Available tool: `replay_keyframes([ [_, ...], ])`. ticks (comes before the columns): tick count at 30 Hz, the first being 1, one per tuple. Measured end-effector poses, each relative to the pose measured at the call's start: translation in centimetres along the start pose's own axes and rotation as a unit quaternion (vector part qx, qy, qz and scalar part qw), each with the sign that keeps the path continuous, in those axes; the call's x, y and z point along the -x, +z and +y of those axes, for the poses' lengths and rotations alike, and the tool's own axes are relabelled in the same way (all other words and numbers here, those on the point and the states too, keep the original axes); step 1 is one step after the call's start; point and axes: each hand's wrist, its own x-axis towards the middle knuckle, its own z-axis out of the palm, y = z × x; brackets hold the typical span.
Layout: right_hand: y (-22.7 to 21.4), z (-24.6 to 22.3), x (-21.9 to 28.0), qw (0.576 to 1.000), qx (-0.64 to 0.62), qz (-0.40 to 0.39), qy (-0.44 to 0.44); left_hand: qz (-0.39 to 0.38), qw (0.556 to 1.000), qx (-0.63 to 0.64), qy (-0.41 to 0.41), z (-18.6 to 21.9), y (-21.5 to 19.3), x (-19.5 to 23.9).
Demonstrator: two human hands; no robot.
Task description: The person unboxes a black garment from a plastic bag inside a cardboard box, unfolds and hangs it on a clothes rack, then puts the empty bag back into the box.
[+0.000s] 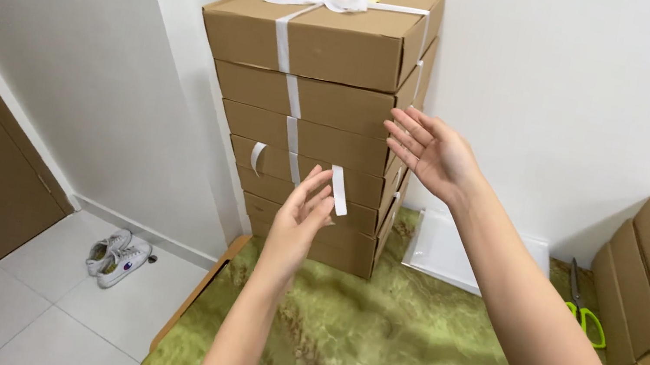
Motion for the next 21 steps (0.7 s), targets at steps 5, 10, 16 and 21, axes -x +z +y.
replay_keyframes([
  [5, 1.4, 1.4, -4.3, 0.995, -0.099, 0.015, 0.008, 0.009, 1.000, 0.020, -0.008, 2.8, -3.1, -1.6],
  [10, 2.2, 1.0, -5.8, 0.990, -0.132, 0.039, -0.004, 0.017, 0.999, 0.041, 0.001, 3.4, -5.6, -3.7],
  [16, 3.6, -0.7, -6.5, 0.991, -0.121, 0.057, 0.018, 0.006, 0.997, 0.073, 0.007, 3.9, -6.6, -5.4],
  [21, 5.1, -3.9, -8.4, 0.996, -0.037, 0.079, -0.007, 0.020, 0.996, 0.089, -0.013, 5.0, -7.0, -6.8],
])
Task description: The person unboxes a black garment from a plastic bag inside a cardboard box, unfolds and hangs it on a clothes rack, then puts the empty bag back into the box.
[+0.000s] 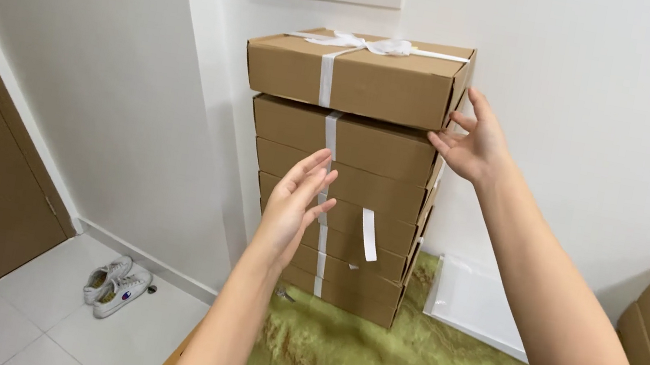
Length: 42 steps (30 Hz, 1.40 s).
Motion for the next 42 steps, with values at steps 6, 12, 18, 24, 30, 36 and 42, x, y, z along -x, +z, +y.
replay_keyframes([
  [6, 2.9, -0.6, -2.9, 0.993, 0.106, 0.053, 0.003, 0.014, 1.000, -0.003, -0.011, 0.3, -0.8, -1.4],
  [12, 0.5, 0.8, -6.6, 0.980, 0.181, 0.067, -0.050, 0.064, 0.997, -0.001, -0.040, 0.9, -2.2, 0.1],
  [18, 0.0, 1.2, -4.5, 0.981, 0.184, 0.031, -0.049, 0.108, 0.993, 0.037, -0.044, -2.1, -6.6, -1.6],
  [24, 3.0, 1.8, 4.0, 0.982, 0.186, -0.021, -0.021, 0.197, 0.969, 0.149, -0.024, -4.1, -15.9, 0.1],
  [30, 3.4, 7.4, 5.2, 0.968, 0.228, -0.107, 0.014, 0.244, 0.940, 0.237, 0.006, -1.5, -22.5, 5.5],
  [36, 8.1, 12.9, 10.7, 0.947, 0.252, -0.195, 0.033, 0.342, 0.924, 0.169, -0.015, 2.4, -25.1, 15.1],
  [42, 5.4, 21.8, 12.2, 0.938, 0.237, -0.227, 0.109, 0.426, 0.889, 0.161, -0.054, -0.7, -29.4, 23.4],
])
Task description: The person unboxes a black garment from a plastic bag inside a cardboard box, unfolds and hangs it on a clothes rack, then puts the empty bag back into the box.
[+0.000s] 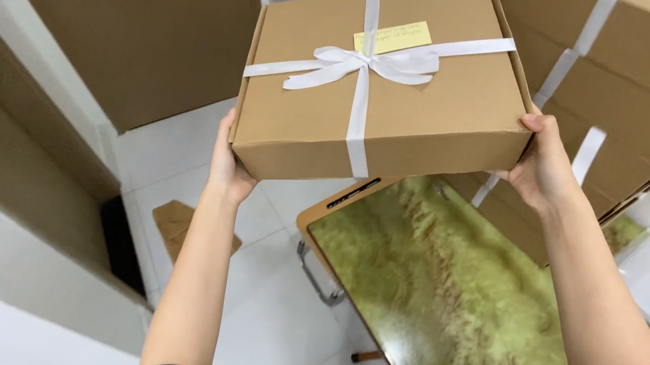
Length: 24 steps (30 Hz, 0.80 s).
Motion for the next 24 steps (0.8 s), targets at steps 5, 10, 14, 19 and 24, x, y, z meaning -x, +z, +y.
replay_keyframes([
  [5, -0.9, 11.8, 2.4, 0.995, -0.044, 0.011, 0.090, 0.051, 0.996, -0.056, -0.057, -6.2, -10.2, -1.2],
  [10, -2.6, 21.8, 8.8, 0.986, -0.065, 0.053, 0.144, 0.095, 0.987, -0.078, -0.107, -13.5, -15.2, 3.1],
  [14, -4.0, 25.4, 14.9, 0.980, -0.059, 0.102, 0.161, 0.096, 0.976, -0.114, -0.161, -18.0, -16.3, 6.0],
  [19, -5.3, 26.9, 21.3, 0.964, -0.083, 0.174, 0.181, 0.050, 0.960, -0.178, -0.208, -19.6, -13.1, 8.5],
  [24, -10.3, 32.2, 27.9, 0.935, -0.130, 0.270, 0.190, -0.037, 0.942, -0.271, -0.195, -21.4, -8.0, 9.3],
])
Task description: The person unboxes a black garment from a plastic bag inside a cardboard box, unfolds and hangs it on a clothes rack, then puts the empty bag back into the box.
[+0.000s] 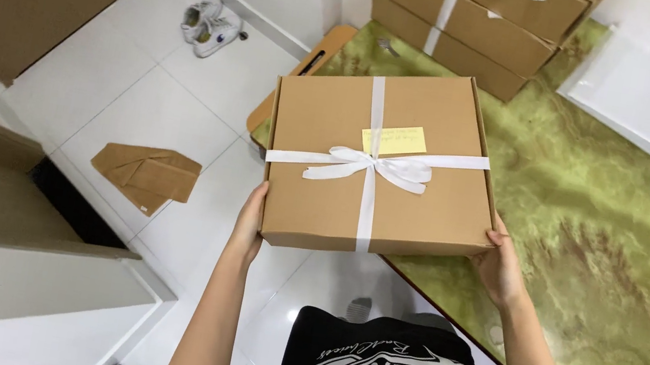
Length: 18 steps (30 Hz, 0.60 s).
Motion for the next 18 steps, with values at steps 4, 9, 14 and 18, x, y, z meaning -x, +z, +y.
replay_keyframes([
  [4, -7.2, 1.5, 2.4, 0.996, 0.014, 0.088, -0.003, -0.047, 0.993, -0.106, -0.014, -0.5, 5.0, -0.7],
  [9, -8.7, -2.5, 9.0, 0.984, 0.050, 0.170, -0.030, -0.115, 0.958, -0.261, 0.012, -1.3, 12.0, -1.4],
  [14, -15.3, -2.3, 11.0, 0.934, 0.163, 0.314, -0.043, -0.161, 0.924, -0.345, 0.025, -5.6, 16.6, -5.6],
  [18, -17.5, -4.2, 10.0, 0.831, 0.311, 0.429, -0.170, -0.139, 0.894, -0.421, 0.061, -6.9, 19.4, -7.2],
])
